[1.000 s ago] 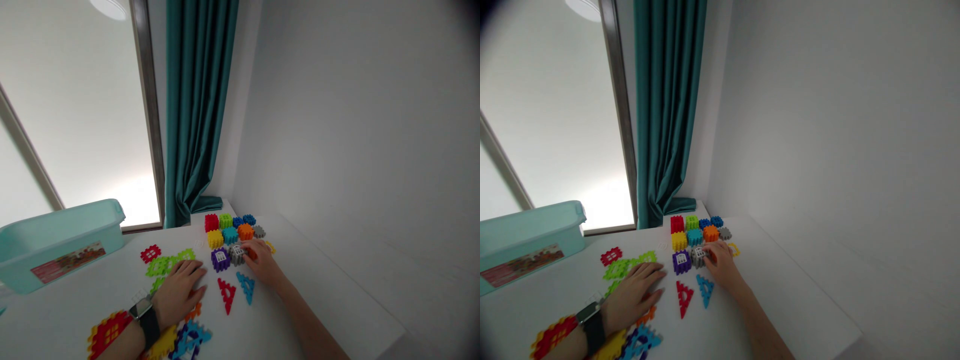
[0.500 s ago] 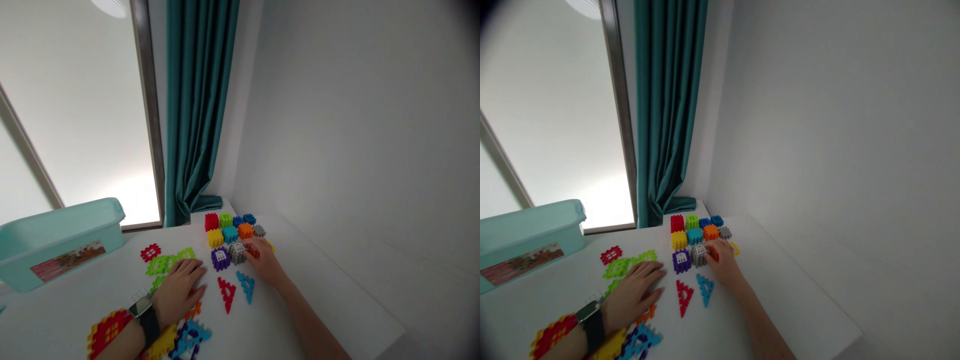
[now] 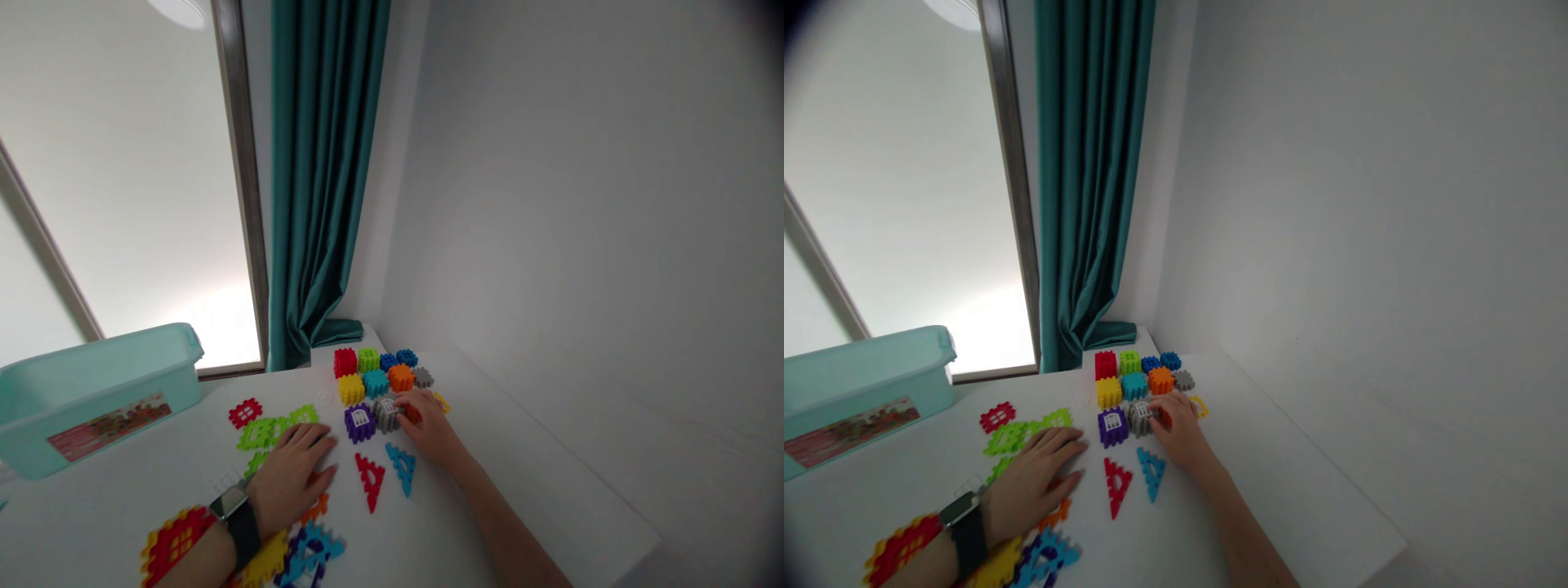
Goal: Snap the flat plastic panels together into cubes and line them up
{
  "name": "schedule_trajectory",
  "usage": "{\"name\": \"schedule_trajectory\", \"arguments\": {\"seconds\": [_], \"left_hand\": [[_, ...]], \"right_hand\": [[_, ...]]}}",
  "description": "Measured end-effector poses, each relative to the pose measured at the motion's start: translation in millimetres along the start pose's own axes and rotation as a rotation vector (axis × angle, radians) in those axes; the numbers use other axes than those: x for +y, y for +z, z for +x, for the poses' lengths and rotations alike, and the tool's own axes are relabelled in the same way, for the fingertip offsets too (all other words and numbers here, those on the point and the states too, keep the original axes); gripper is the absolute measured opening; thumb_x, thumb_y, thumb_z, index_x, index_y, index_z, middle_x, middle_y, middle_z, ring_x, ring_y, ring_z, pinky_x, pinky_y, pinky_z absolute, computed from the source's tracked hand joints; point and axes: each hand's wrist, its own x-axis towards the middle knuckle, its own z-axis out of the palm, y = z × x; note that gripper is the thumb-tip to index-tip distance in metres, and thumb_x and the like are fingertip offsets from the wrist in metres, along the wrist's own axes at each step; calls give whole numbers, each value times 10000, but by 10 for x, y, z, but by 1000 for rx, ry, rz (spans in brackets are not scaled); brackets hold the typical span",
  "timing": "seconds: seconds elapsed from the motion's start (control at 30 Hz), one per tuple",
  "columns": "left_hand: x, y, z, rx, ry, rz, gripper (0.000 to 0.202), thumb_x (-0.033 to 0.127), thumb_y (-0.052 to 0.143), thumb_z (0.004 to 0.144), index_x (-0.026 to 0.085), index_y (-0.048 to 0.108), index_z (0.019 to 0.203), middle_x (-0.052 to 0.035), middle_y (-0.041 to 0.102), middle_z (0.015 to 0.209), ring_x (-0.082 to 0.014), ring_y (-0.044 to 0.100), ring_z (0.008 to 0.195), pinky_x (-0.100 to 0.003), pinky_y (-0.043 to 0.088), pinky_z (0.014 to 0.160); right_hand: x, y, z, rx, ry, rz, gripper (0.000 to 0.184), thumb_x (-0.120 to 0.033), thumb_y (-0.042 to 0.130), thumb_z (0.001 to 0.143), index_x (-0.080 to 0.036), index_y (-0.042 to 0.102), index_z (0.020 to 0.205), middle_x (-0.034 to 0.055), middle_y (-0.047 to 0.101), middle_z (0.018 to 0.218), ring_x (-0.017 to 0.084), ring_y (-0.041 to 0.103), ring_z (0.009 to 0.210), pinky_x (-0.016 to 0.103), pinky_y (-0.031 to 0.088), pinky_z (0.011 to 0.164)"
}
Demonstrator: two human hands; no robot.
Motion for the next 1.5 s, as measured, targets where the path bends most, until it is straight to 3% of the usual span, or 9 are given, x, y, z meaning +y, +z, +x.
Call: {"name": "schedule_trajectory", "arguments": {"seconds": [0.6, 0.83, 1.07, 1.27, 1.5], "left_hand": [[20, -30, 7, -24, -10, -23, 322, 328, 530, 923, 266, 622, 1225, -66, 606, 1331, -283, 532, 1242, -488, 351, 1111], [52, -65, 9, -39, -20, -23, 321, 319, 527, 924, 269, 614, 1229, -62, 602, 1331, -276, 526, 1251, -479, 335, 1119], [120, -142, 25, -47, -36, -23, 306, 300, 555, 904, 262, 623, 1199, -64, 626, 1286, -287, 531, 1235, -504, 324, 1109], [193, -342, 7, -10, -52, -46, 287, 256, 588, 884, 261, 629, 1168, -53, 645, 1239, -274, 547, 1201, -473, 347, 1089], [35, -528, -184, 17, -110, 24, 238, 286, 537, 912, 262, 636, 1127, -49, 669, 1163, -273, 574, 1143, -458, 381, 1033]], "right_hand": [[-18, 7, -18, 26, -38, -26, 214, -183, 612, 804, -234, 685, 998, 71, 705, 1140, 282, 590, 1127, 488, 389, 1036], [-75, -13, -35, 71, -58, -23, 168, -215, 573, 864, -232, 684, 990, 87, 690, 1160, 284, 581, 1150, 492, 385, 1046], [-289, 60, -63, 87, -120, 3, 182, -191, 536, 884, -235, 680, 987, 88, 693, 1127, 274, 589, 1133, 513, 368, 1070], [-522, 99, -50, 76, -183, 21, 170, -187, 529, 893, -252, 670, 961, 79, 686, 1121, 274, 588, 1120, 496, 404, 1037], [-886, 144, -14, -1, -277, 30, 179, -155, 517, 907, -251, 656, 965, 69, 689, 1089, 263, 589, 1101, 481, 405, 1018]]}}
